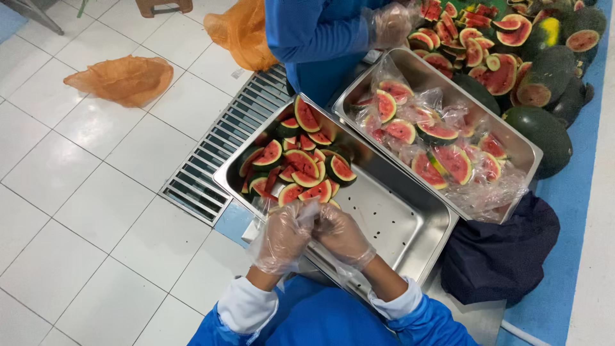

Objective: The person places watermelon slices into clear plastic bags and arranges them in a metal tray. The person handles the slices one at a time, opening bags, inserting the fruit, and closing the bags before moving to the next slice.

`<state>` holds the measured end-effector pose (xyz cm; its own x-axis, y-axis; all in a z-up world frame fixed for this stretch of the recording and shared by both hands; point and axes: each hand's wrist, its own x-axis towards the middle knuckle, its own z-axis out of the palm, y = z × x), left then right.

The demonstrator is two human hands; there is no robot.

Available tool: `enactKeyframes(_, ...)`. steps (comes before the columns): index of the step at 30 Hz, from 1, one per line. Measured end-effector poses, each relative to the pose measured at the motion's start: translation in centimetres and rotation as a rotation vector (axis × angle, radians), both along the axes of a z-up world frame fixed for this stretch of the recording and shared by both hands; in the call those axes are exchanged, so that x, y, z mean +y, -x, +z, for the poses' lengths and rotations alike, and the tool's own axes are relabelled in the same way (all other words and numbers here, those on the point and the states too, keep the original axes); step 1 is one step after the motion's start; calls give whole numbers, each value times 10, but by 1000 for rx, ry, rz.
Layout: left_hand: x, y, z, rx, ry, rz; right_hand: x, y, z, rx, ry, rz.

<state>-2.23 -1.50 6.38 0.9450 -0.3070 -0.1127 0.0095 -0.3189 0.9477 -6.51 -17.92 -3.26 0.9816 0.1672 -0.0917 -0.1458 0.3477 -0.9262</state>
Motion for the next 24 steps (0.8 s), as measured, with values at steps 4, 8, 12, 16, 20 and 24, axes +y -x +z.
enactKeyframes(4,3,-9,-2,-129,-22,-129,-3,1,9,-107,190,8)
enactKeyframes(8,5,-9,-16,93,107,-200,1,2,21,45,267,-47)
enactKeyframes(12,3,-13,-39,124,461,-206,-5,0,43,-279,901,-36)
enactKeyframes(16,6,-20,-47,35,222,17,-15,2,75,-208,1023,-18)
enactKeyframes(20,10,-19,-34,-188,-62,34,-12,4,108,-431,1115,-68)
enactKeyframes(24,4,-15,-24,-277,95,8,-17,15,122,-317,1049,-132)
